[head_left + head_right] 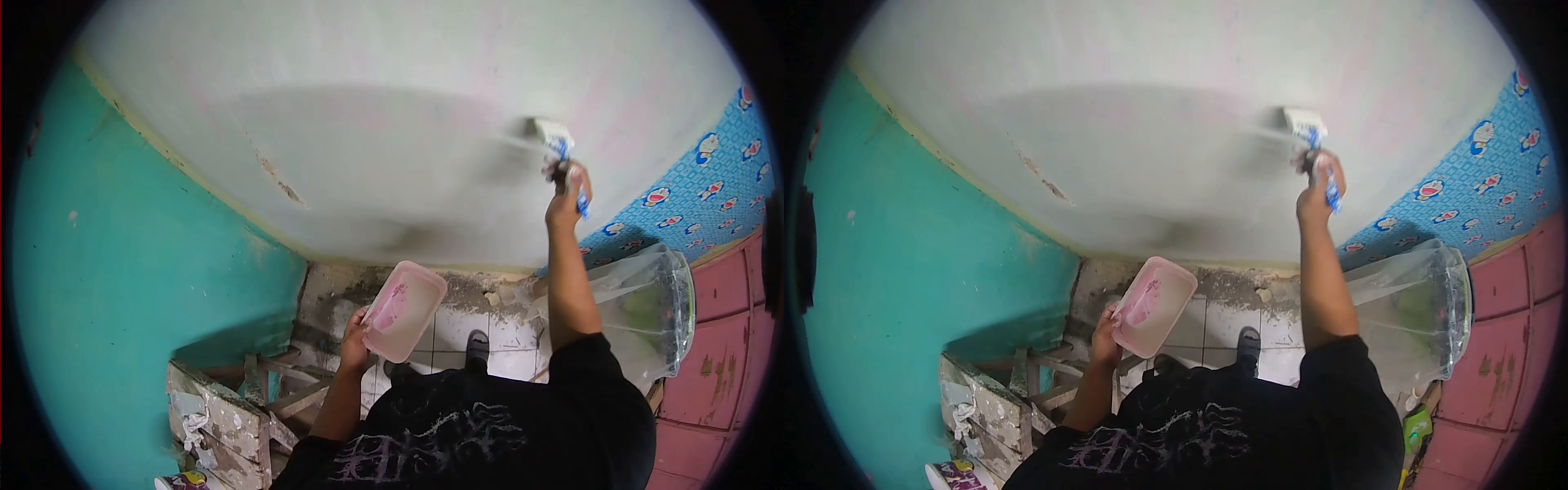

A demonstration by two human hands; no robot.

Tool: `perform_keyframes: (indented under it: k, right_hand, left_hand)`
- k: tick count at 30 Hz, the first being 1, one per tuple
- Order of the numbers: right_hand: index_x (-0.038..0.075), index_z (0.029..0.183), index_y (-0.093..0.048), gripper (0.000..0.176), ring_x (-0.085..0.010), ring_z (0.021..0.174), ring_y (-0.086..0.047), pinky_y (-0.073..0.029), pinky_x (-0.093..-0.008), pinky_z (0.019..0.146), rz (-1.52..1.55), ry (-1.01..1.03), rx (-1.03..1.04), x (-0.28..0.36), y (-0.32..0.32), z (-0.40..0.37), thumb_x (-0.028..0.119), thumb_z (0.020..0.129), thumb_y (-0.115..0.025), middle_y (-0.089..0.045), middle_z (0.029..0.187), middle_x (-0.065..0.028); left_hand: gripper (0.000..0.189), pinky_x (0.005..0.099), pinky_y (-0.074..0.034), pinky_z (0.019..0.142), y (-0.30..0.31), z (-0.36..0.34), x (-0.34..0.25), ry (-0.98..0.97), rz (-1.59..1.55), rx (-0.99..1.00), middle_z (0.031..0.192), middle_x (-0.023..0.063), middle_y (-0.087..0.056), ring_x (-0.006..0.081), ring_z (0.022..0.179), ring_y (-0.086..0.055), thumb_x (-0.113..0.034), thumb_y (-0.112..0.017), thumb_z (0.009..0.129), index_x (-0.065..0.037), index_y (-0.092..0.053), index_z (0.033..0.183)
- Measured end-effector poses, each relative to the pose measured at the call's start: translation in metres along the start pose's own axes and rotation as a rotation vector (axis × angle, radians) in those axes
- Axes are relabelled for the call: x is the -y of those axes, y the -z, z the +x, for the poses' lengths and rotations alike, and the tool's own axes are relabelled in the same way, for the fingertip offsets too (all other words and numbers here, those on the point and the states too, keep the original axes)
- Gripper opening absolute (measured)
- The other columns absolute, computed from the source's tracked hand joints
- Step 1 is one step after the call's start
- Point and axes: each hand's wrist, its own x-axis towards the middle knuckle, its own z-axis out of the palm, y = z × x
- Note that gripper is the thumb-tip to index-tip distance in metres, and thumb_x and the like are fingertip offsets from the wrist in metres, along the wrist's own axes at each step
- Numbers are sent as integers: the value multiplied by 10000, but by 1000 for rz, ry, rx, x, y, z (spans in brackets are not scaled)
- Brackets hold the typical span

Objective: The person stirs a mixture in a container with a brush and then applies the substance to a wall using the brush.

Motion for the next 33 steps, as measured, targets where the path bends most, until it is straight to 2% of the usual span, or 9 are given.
perform_keyframes:
  k: [1,5,8,11,12,17,25,28,33]
  right_hand:
    - [1,964,-569,341,-205,731,-615,-470,-283,651,-33,29,0,-20,10,-26,332,964,-484,-660,858,-161]
    - [19,974,-583,289,-184,671,-615,-475,-294,634,-15,-402,-142,-107,40,-125,300,956,-516,-656,813,-130]
    - [38,1003,-590,243,-170,650,-617,-468,-283,622,-115,-614,-123,-167,55,-158,268,956,-531,-668,814,-111]
    - [53,977,-606,229,-111,648,-612,-420,-231,560,-175,-658,-136,-189,49,-155,272,966,-541,-669,798,-44]
    - [47,977,-606,225,-114,639,-614,-403,-227,541,-152,-654,-181,-190,46,-147,263,966,-545,-674,792,-58]
    - [20,969,-592,245,-119,595,-603,-390,-221,519,-77,-554,-197,-137,21,-77,262,956,-557,-689,768,-101]
    - [14,929,-595,274,-126,568,-608,-379,-229,502,-208,-242,-74,41,-41,63,285,948,-556,-703,759,-125]
    - [13,931,-597,285,-128,575,-611,-384,-231,502,-155,-156,-69,94,-66,92,295,947,-560,-703,760,-129]
    - [0,946,-594,285,-148,645,-626,-412,-245,547,-97,-26,-21,93,-68,84,283,951,-561,-707,849,-138]
  left_hand:
    - [401,363,-443,975,3,-2,2,4,-11,-6,1196,121,-573,227,1099,-575,-107,-496,882,-12,-454,1269]
    - [393,372,-440,976,6,-12,0,57,15,-69,1197,125,-567,232,1104,-568,-122,-509,893,-10,-451,1265]
    - [397,376,-430,982,11,-15,-4,70,56,-89,1200,128,-562,242,1116,-559,-124,-507,885,-11,-449,1261]
    - [381,366,-457,954,14,-15,-5,62,47,-86,1192,123,-572,228,1088,-578,-117,-509,899,-14,-453,1262]
    - [380,367,-455,957,15,-15,-6,67,39,-89,1192,123,-572,229,1089,-577,-115,-509,897,-15,-456,1259]
    - [377,373,-440,978,17,-13,-5,28,-13,-33,1193,122,-575,235,1099,-572,-112,-504,887,-18,-464,1250]
    - [360,366,-431,989,20,12,3,-44,-16,69,1212,128,-575,231,1113,-570,-92,-469,890,-19,-480,1242]
    - [380,375,-423,996,11,16,6,-47,15,-10,1179,118,-578,250,1123,-562,-126,-501,851,-21,-493,1216]
    - [362,373,-433,989,12,19,15,-38,-36,9,1183,118,-578,246,1116,-570,-115,-491,862,-20,-495,1211]
